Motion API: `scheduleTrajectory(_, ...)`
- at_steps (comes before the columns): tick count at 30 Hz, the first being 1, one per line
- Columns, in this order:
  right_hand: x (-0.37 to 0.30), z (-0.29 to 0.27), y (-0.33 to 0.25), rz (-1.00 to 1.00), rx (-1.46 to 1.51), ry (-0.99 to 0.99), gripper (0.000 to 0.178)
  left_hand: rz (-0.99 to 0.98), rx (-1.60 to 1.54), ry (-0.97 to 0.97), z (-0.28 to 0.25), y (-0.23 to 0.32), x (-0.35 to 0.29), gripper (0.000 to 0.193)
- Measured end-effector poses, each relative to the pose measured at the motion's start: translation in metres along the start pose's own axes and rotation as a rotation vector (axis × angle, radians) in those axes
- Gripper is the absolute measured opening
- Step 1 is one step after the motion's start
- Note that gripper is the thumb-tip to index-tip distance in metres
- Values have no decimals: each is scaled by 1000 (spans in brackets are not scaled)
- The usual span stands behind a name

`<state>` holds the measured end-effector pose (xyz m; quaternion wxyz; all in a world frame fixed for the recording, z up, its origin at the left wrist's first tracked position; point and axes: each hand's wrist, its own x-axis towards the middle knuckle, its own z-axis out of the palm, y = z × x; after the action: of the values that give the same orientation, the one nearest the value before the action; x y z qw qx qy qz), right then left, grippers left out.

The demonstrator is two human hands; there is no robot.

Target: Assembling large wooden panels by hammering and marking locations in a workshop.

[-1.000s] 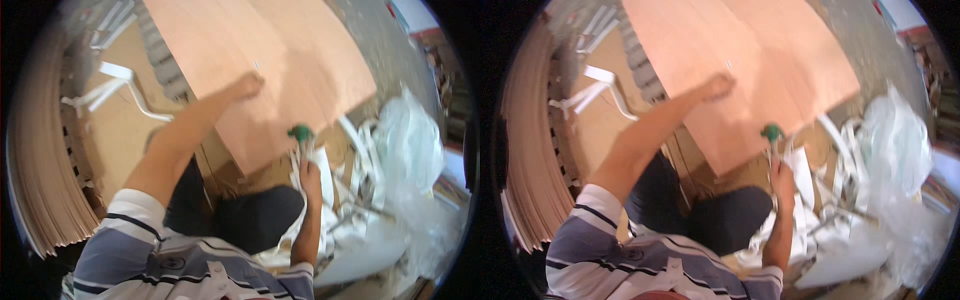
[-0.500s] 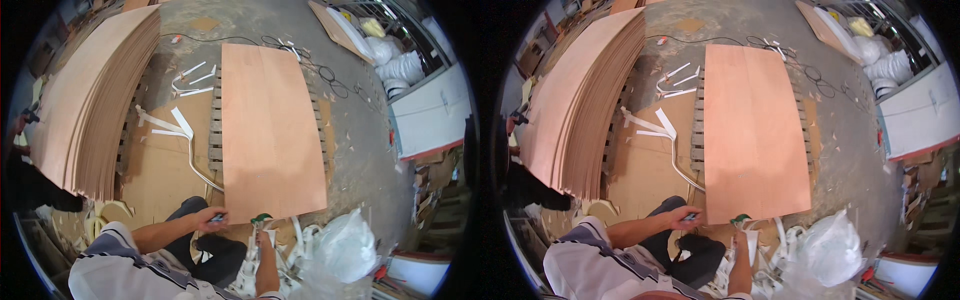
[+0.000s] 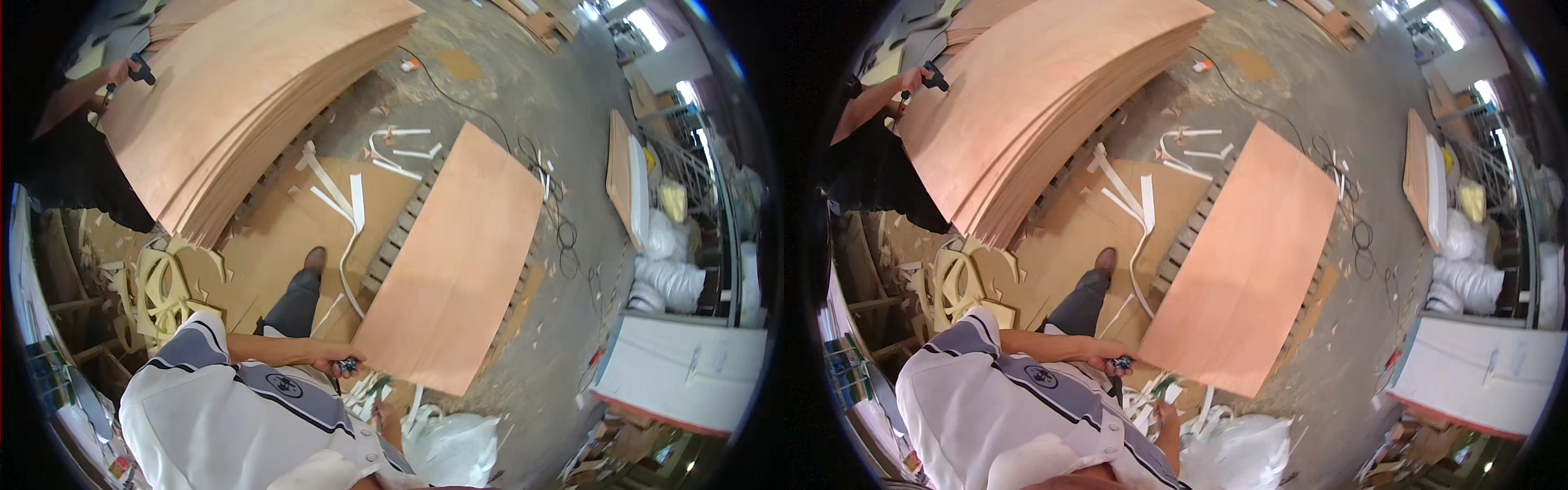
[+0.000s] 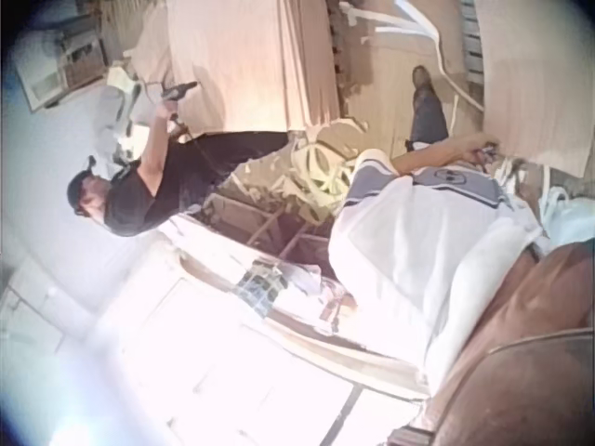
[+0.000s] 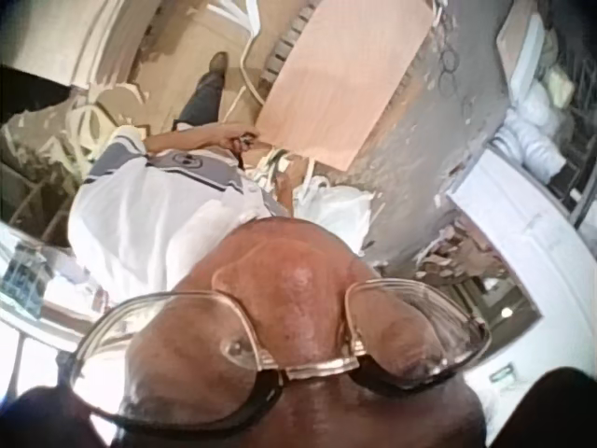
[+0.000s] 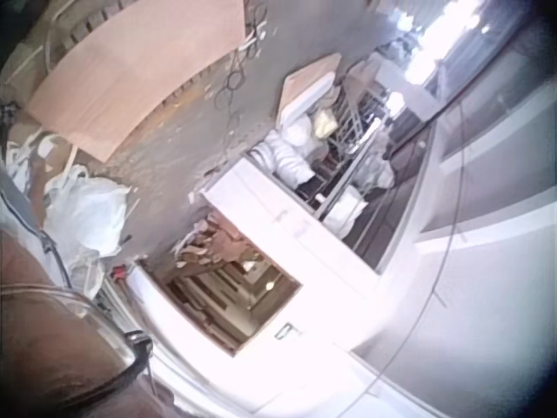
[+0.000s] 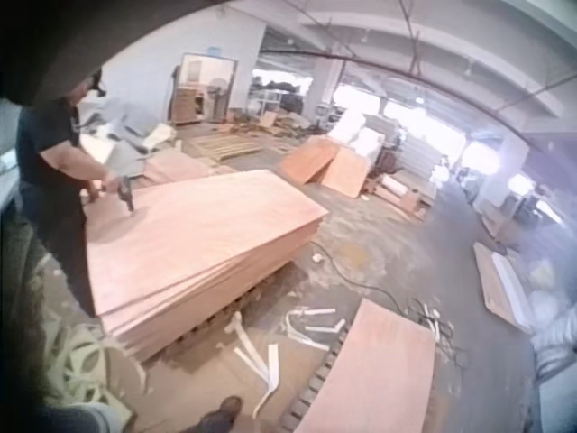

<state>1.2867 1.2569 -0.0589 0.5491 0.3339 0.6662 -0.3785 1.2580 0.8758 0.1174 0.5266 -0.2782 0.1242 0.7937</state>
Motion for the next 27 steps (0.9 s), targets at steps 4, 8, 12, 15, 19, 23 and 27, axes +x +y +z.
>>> scheduleTrajectory(4,20,37,-121,-58,-88,9,24,189,164,95,15,115,-61,34)
scheduleTrajectory(8,5,70,-242,-90,-211,-2,22,554,178,187,19,239,-151,33)
scheduleTrajectory(12,1,77,-340,-77,-363,-13,21,726,83,138,18,328,-209,37)
scheduleTrajectory(15,9,93,-417,-70,-441,-29,21,852,52,150,2,378,-226,38)
scheduleTrajectory(19,29,115,-544,-111,-442,-8,20,852,-72,200,-25,458,-228,38)
scheduleTrajectory(23,46,110,-695,-189,-400,53,19,900,-409,-33,-73,528,-226,32)
scheduleTrajectory(27,42,74,-807,-220,-340,127,18,930,-528,94,-59,620,-246,29)
